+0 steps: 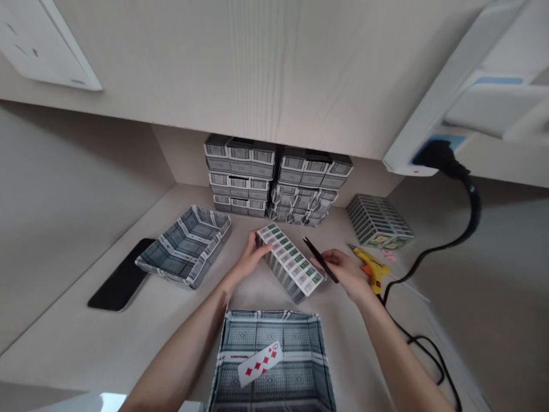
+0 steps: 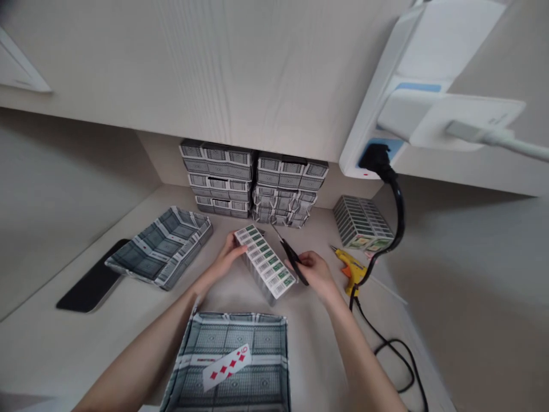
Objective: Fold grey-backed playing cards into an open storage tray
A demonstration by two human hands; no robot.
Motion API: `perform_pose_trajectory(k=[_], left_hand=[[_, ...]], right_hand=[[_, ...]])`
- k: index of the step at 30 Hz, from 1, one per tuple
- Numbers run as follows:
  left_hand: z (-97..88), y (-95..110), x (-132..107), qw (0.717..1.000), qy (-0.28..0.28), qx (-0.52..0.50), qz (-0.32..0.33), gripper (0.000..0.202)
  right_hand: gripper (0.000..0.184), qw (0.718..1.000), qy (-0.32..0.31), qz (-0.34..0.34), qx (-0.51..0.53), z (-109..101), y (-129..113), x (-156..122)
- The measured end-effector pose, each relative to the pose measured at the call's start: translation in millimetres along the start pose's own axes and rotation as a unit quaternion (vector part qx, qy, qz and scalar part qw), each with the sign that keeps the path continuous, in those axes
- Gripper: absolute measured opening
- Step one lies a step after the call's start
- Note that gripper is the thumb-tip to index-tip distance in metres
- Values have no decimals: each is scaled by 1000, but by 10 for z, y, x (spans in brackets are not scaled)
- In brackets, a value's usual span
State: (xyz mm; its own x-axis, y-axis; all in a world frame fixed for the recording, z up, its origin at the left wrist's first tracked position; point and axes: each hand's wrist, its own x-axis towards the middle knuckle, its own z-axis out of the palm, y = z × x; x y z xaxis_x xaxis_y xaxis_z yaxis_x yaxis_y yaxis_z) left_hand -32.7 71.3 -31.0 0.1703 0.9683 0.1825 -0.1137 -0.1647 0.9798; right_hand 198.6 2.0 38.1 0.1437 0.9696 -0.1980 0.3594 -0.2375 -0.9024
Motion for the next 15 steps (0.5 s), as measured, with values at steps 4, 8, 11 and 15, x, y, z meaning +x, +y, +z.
perform_pose_trajectory(k=[4,8,11,15], left_hand=[[9,16,10,1000,4,-11,-8,44],[52,51,11,1000,22,-3,-12,41],[93,62,15,999,39,3,-13,40],[101,10,49,999,41,-6,-17,42]], right_hand=[[35,998,49,27,35,-13,320,-46],[35,969,142,-38,-197,0,537,-136],[37,930,170,-80,-317,38,593,-207],[33,922,161,-102,-338,26,578,-232]])
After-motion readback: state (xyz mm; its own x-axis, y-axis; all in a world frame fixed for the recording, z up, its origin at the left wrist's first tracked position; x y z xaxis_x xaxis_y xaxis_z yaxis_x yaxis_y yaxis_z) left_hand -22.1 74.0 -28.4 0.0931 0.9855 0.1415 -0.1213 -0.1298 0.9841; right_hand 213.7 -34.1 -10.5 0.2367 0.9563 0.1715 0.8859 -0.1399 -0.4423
